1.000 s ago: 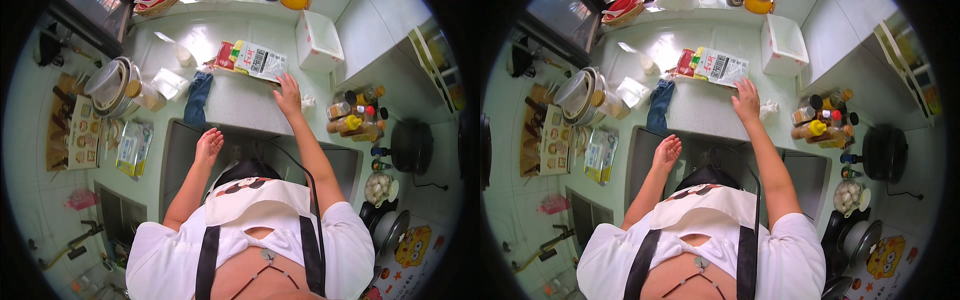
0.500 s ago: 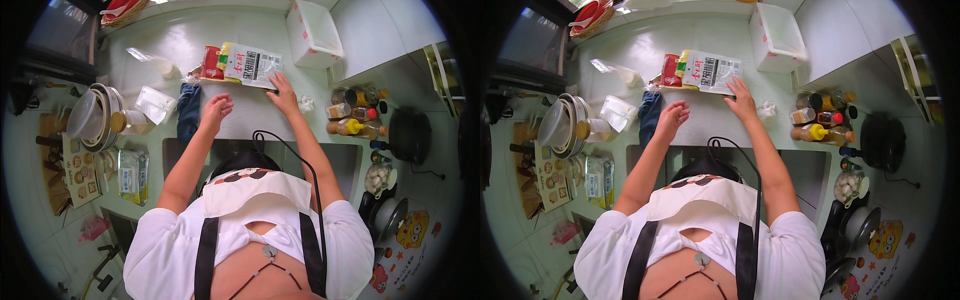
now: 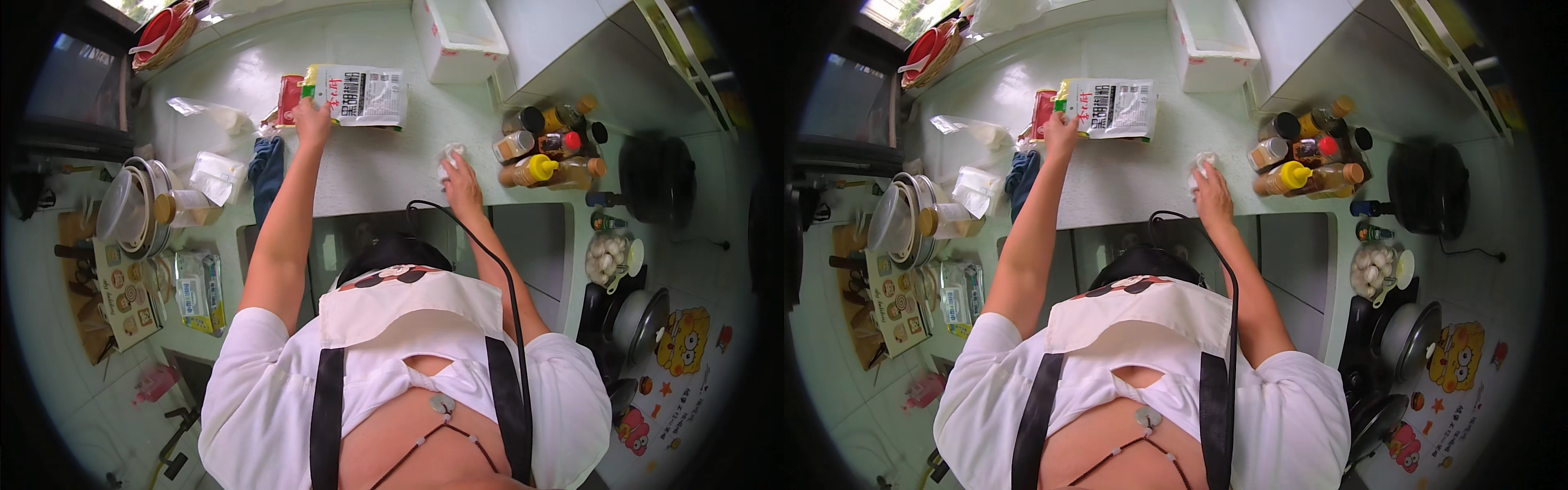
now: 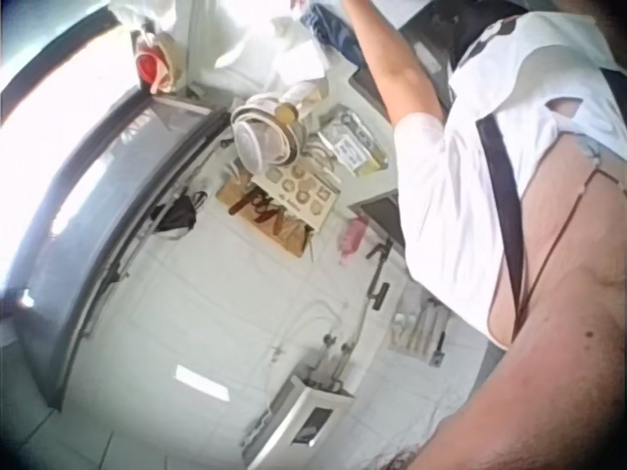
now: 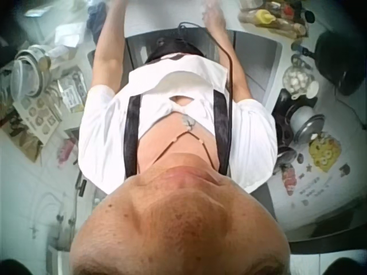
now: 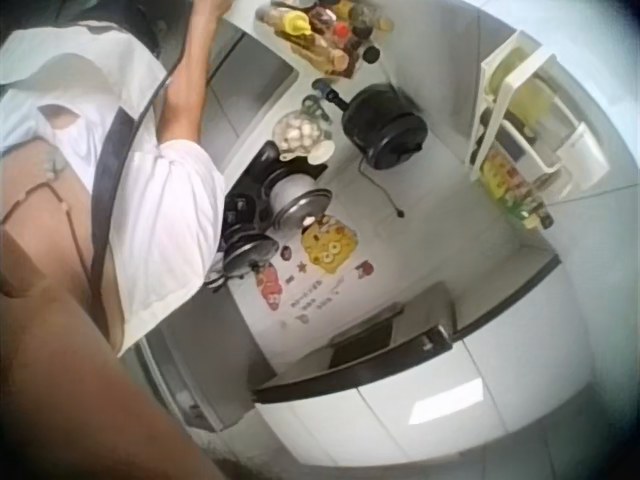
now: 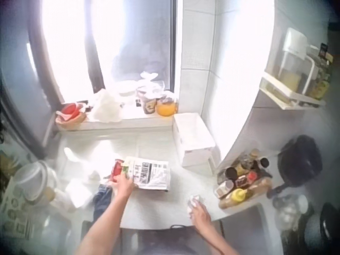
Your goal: The person holds packages of food items, wipes them down sequentially with a cloth, inspects their wrappers, and organizes them inside a white container on a kitchen workspace counter.
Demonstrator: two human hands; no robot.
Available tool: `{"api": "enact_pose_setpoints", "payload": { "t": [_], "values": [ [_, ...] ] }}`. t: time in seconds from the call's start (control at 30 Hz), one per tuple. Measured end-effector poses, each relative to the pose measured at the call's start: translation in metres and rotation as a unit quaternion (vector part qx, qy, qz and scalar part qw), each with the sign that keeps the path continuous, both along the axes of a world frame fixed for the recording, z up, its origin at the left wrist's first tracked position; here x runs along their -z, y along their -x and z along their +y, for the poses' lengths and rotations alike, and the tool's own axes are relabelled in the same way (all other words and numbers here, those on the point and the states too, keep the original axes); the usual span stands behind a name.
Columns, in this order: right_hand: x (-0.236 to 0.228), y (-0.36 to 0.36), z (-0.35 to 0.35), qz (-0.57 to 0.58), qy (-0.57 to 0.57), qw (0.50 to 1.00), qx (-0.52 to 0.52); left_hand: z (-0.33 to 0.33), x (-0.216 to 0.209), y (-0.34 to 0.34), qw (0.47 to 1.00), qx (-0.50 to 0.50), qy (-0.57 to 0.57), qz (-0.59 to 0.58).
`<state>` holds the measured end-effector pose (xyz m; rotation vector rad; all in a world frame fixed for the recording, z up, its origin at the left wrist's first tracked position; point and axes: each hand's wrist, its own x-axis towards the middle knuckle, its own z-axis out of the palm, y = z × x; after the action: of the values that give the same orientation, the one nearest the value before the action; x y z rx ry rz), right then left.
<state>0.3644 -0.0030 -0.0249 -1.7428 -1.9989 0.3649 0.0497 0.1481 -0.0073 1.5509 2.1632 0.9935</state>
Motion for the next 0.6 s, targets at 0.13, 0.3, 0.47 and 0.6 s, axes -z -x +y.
{"api": "enact_pose_setpoints", "payload": {
  "t": [0.13,0.3,0.47,0.6],
  "values": [
    [-0.013,-0.007,-0.017,0.003,0.004,1.000,-0.021,0.007,-0.010,-0.006,0.997,-0.002,0.061,0.053],
    [-0.011,-0.015,-0.018,-0.027,-0.029,0.998,-0.039,0.001,-0.016,-0.016,0.996,-0.024,0.078,0.048],
    [-0.013,-0.021,-0.008,0.033,0.001,0.998,-0.056,-0.020,-0.046,-0.046,0.997,0.070,-0.023,-0.016],
    [-0.018,-0.025,-0.005,0.042,0.023,0.996,-0.079,-0.066,-0.066,-0.084,0.964,0.140,-0.065,-0.217]
  ]
}}
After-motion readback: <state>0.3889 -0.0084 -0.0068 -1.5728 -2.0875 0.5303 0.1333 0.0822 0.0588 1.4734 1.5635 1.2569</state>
